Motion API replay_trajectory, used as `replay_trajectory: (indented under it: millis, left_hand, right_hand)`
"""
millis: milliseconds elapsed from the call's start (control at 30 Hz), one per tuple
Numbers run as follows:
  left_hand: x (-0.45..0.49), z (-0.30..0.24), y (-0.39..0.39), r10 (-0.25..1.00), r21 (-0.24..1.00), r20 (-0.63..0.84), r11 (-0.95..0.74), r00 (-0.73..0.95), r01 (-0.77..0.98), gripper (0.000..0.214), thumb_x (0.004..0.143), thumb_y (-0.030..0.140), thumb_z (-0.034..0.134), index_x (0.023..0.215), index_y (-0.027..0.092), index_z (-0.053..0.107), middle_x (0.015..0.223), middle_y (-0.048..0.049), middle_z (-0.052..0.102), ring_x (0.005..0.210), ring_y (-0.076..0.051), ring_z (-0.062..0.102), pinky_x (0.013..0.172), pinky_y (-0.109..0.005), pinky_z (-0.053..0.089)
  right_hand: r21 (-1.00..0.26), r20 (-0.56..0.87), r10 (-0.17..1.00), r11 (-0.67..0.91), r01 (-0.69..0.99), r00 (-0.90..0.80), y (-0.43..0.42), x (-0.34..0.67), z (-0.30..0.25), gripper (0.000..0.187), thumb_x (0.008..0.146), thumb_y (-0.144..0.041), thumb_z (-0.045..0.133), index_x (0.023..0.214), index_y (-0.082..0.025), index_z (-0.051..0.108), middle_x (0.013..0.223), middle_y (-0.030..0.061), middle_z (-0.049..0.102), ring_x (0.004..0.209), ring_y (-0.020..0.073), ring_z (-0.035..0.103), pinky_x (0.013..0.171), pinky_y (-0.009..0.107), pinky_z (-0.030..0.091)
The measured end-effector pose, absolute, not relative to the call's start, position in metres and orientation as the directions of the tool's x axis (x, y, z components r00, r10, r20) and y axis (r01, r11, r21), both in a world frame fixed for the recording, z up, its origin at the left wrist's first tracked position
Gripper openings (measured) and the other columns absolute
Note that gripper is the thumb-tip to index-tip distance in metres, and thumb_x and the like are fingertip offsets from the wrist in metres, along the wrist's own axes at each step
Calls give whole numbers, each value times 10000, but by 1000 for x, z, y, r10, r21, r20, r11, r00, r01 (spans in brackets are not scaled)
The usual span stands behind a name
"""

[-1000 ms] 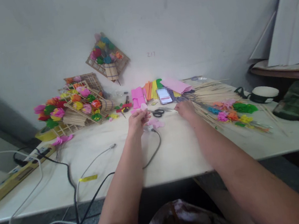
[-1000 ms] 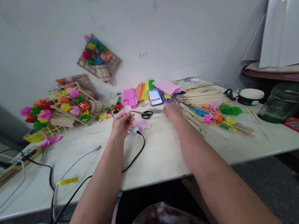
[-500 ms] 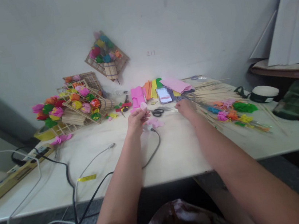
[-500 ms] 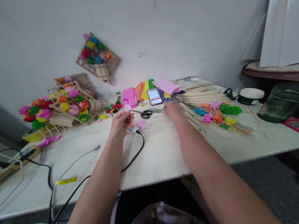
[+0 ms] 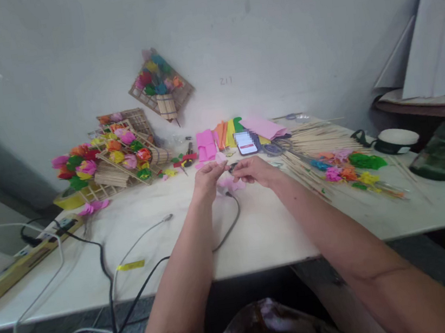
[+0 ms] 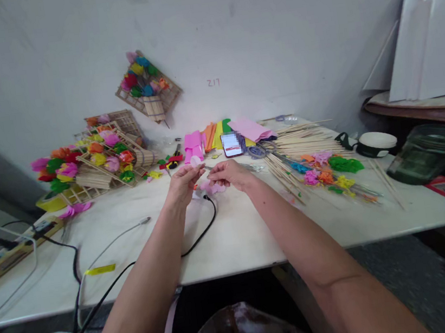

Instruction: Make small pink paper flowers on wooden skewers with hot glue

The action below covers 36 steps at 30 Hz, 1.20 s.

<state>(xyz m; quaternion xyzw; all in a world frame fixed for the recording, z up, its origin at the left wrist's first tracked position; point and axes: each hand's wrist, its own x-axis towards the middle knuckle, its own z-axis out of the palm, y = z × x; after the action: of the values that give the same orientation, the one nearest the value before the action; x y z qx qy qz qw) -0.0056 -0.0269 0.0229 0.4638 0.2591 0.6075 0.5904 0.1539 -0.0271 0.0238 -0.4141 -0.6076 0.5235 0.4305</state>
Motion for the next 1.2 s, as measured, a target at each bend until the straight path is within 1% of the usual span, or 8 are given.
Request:
replay_trajectory:
  millis: [200, 367, 433, 533, 667, 867, 1000, 1200]
  left_hand:
    - [-5, 23, -30, 949, 890, 252, -151, 188, -430, 190, 553, 240, 769, 588, 133, 617, 606, -1, 638, 620, -95, 606, 708, -240, 465]
    - [-8, 23, -30, 952, 930, 194, -101, 237, -354, 220, 533, 266, 782, 616, 128, 633, 592, -16, 642, 559, -99, 594, 601, -227, 456]
    - [-8, 23, -31, 937, 943, 186, -86, 294, -323, 226, 528, 272, 785, 625, 122, 646, 601, -28, 652, 545, -101, 591, 579, -228, 454]
    - [-7, 22, -34, 903, 954, 196, -86, 382, -285, 227, 540, 271, 781, 657, 113, 667, 621, -43, 665, 559, -112, 603, 605, -242, 467]
    - [-3, 20, -37, 870, 960, 212, -100, 445, -262, 225, 549, 270, 779, 667, 110, 672, 620, -55, 669, 566, -128, 610, 608, -255, 470]
    - [-1, 16, -36, 855, 969, 199, -99, 480, -226, 219, 564, 270, 769, 686, 112, 679, 623, -61, 672, 576, -132, 613, 609, -254, 457]
    - [0, 16, -37, 853, 972, 191, -94, 486, -217, 245, 555, 289, 770, 688, 107, 676, 645, -74, 679, 612, -152, 628, 648, -282, 470]
    - [3, 16, -39, 863, 972, 172, -71, 475, -223, 256, 541, 287, 779, 699, 113, 677, 626, -61, 673, 625, -152, 632, 677, -292, 478]
  right_hand:
    - [-994, 36, 908, 75, 77, -417, -35, 143, 22, 180, 579, -254, 723, 642, -108, 638, 547, 43, 641, 385, 56, 453, 339, 180, 243]
    - [-995, -41, 805, 21, 98, -592, -29, 163, 24, 231, 613, -275, 707, 765, -104, 674, 657, 80, 686, 428, 77, 504, 379, 190, 313]
    - [-999, -20, 836, -1, 35, -549, -25, 173, 25, 254, 615, -285, 710, 793, -106, 678, 683, 86, 690, 441, 78, 504, 389, 195, 317]
    - [-989, 86, 919, 31, -147, -385, -21, 178, 24, 272, 607, -312, 727, 796, -121, 687, 687, 62, 673, 480, 77, 499, 407, 201, 317]
    - [-956, 163, 953, 88, -280, -256, -19, 170, 22, 285, 582, -320, 747, 800, -142, 701, 615, 16, 617, 511, 82, 485, 450, 216, 327]
    - [-950, 158, 971, 99, -297, -182, -19, 159, 21, 247, 507, -273, 759, 708, -152, 681, 601, -5, 603, 481, 73, 453, 467, 229, 323]
    - [-956, 152, 977, 108, -274, -148, -18, 158, 20, 224, 508, -262, 739, 685, -152, 658, 567, -15, 584, 462, 73, 443, 436, 223, 290]
    - [-950, 219, 969, 183, -253, -118, -18, 156, 20, 203, 507, -255, 723, 650, -149, 626, 532, -25, 573, 428, 70, 435, 402, 216, 279]
